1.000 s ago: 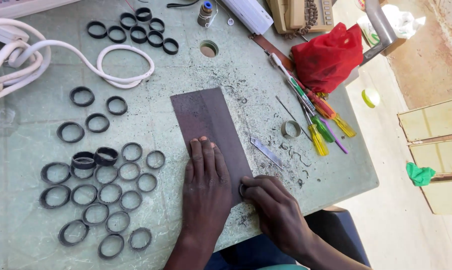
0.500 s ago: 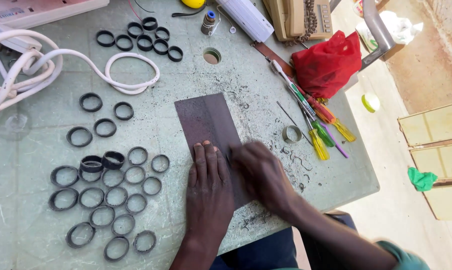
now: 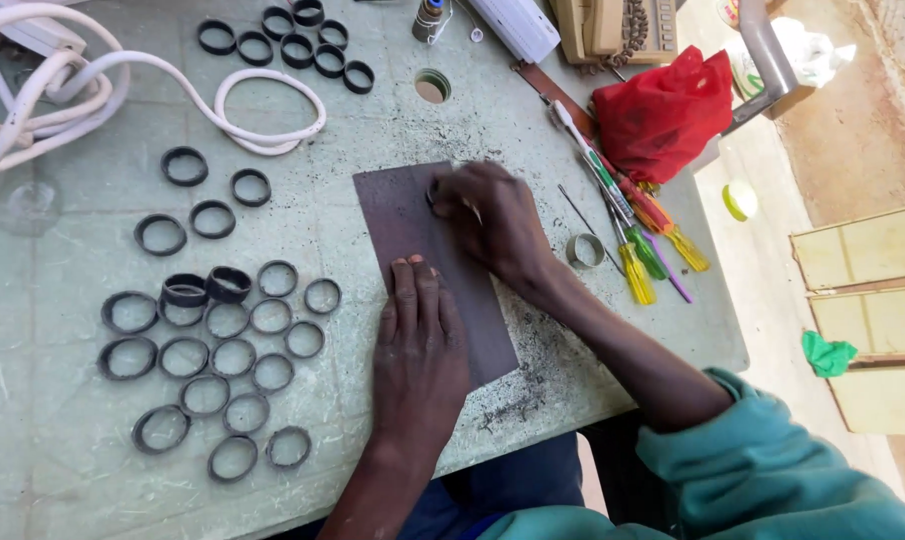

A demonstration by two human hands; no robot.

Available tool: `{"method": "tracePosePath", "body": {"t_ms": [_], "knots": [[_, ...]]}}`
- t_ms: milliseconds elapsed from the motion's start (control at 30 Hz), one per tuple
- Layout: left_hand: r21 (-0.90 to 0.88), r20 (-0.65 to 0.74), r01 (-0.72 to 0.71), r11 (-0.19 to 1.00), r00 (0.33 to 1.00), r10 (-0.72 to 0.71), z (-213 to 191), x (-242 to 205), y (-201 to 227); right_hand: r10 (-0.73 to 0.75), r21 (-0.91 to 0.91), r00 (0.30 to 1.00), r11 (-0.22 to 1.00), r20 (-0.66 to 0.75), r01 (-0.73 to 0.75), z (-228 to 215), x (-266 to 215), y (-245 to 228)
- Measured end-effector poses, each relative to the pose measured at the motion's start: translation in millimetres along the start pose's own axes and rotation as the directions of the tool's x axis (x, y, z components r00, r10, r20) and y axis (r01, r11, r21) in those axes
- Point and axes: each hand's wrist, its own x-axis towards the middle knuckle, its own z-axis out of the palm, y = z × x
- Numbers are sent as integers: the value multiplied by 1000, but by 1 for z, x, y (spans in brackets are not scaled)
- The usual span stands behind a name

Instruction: The person sits at a workbench and smooths small black metal rings using a sanding block. They pick up a ring, rub it against the sandpaper, and occasionally inspect the edges by hand before placing it back on the table. The process is repeated for multiple rings throughout the video.

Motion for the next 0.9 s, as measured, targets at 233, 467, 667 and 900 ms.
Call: {"method": "tracePosePath", "body": {"t_ms": [233, 467, 667, 900], "knots": [[-14, 97, -5, 1000, 995, 6, 0, 0, 0, 169, -37, 981, 985, 91, -166, -30, -125, -94], [-14, -70, 25, 1000, 997, -26, -17, 5, 8, -33, 61, 990, 997, -134, 41, 11, 1, 23], [-21, -64, 42, 999, 997, -43, -16, 4, 3, 154, 9, 988, 988, 24, -154, -14, -64, -53], [20, -54, 37, 999, 998, -36, -24, 6, 2, 147, -5, 988, 989, -37, -147, -28, -102, -88]]}}
